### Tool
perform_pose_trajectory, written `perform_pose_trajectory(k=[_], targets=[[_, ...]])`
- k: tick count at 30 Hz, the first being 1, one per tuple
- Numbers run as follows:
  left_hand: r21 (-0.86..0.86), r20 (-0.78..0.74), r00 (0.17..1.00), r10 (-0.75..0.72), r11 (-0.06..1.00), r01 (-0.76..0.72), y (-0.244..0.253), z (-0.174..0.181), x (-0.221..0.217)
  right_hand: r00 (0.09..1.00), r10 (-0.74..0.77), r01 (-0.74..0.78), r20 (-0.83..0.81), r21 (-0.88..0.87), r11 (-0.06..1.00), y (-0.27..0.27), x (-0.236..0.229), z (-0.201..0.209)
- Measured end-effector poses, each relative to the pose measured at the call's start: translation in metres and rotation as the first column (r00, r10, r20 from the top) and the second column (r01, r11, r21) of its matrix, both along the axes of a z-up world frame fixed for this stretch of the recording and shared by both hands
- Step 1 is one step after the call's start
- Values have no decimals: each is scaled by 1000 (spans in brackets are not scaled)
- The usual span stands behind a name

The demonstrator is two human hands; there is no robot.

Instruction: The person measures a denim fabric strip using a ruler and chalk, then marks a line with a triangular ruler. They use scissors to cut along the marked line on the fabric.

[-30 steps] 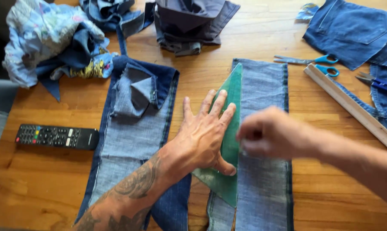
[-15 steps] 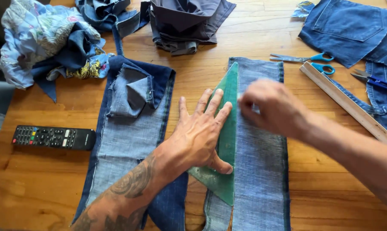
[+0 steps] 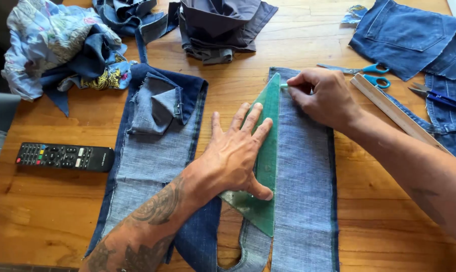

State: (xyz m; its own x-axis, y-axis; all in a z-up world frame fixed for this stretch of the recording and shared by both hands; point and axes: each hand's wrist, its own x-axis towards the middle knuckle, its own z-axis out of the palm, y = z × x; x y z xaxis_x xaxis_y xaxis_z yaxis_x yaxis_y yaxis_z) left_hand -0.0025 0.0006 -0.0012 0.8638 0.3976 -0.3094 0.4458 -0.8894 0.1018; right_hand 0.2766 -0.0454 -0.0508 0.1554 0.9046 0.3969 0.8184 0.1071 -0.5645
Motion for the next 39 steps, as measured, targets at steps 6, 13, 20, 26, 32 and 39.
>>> perform_pose_trajectory(k=[6, 13, 20, 26, 32, 39], targets=[[1, -17, 1000, 7, 1000, -7, 0, -3, 1, 989, 145, -146, 39, 29, 989, -37, -30, 7], [-12, 12, 1000, 4, 1000, -4, 2, -7, 2, 886, 461, -462, -42, -9, 887, -158, -127, 46], [-5, -11, 1000, 17, 1000, -17, 0, -5, 3, 881, 439, -439, -177, 38, 898, -154, -117, 46], [-10, -4, 1000, 22, 1000, -22, 1, -5, 3, 948, 319, -319, 17, 1, 948, -143, -110, 29], [4, 11, 1000, 27, 1000, -27, 2, -7, 3, 838, 504, -532, -207, -111, 839, -196, -145, 48], [13, 2, 1000, 11, 1000, -11, 0, -6, 2, 900, 409, -424, -149, -91, 901, -158, -111, 30]])
